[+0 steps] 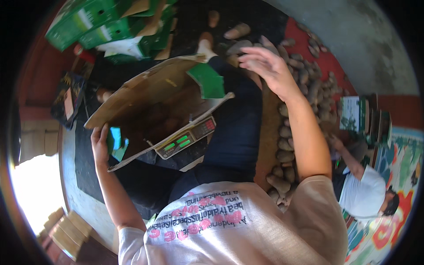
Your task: The recorder is weighing and packing radishes into cardboard boxes in a warehouse environment.
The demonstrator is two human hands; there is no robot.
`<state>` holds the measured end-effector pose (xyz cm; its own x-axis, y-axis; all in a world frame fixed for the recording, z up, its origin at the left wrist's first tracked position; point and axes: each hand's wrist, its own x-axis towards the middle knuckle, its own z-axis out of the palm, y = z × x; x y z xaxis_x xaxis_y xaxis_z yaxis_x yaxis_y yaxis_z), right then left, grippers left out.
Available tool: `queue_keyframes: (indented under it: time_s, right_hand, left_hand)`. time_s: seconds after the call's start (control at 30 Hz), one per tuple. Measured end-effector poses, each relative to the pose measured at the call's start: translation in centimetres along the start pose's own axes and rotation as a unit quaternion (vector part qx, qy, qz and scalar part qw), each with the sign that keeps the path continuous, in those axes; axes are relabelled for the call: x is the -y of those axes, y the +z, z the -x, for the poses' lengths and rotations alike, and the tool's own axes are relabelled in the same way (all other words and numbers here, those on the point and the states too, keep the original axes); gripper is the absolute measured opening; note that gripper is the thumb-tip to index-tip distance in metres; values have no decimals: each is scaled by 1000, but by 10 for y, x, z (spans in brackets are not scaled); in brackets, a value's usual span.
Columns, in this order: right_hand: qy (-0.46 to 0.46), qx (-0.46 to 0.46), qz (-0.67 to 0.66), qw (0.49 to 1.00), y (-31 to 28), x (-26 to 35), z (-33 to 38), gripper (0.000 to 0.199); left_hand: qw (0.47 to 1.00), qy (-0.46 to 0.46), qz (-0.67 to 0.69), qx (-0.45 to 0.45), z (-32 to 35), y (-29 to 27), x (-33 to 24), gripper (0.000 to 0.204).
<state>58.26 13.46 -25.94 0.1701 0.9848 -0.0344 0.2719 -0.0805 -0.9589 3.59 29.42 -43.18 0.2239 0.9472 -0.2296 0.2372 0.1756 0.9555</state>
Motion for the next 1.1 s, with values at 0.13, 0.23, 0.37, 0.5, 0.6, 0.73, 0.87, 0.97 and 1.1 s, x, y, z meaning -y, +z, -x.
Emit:
queue_keyframes:
  time_s: [0.13,0.23,0.37,0.5,0.6,0.73,0.87,0.97,1.1]
  right_hand:
    - [188,-381,-37,905,-59,-155,127,25]
    - [348,-356,-84,863,-44,-255,231,22]
    - [506,-204,32,837,0,-346,325,30]
    - [583,-149,86,794,-8,-420,411,32]
    - [613,-175,42,769,-10,-433,412,30]
    - [590,-267,99,755,-44,-455,447,30]
    - [527,-326,245,746,-77,-438,434,26]
    - [537,-341,357,684,-129,-430,431,30]
    - [500,-346,400,686,-178,-398,371,48]
  left_hand:
    - [996,-22,-11,-90,7,26,-16,17]
    - [990,-65,83,-90,10,38,-24,39]
    - [994,-40,65,-83,0,10,-7,39]
    - [993,-37,22,-109,-3,55,-9,40]
    - [987,-27,-6,-158,14,63,-32,34]
    - [988,-72,-48,-130,4,68,-19,57]
    - [985,-70,-40,-151,13,72,-30,56]
    - [987,-25,-41,-157,12,91,-33,39]
    - [985,-4,-84,-152,28,74,-41,47]
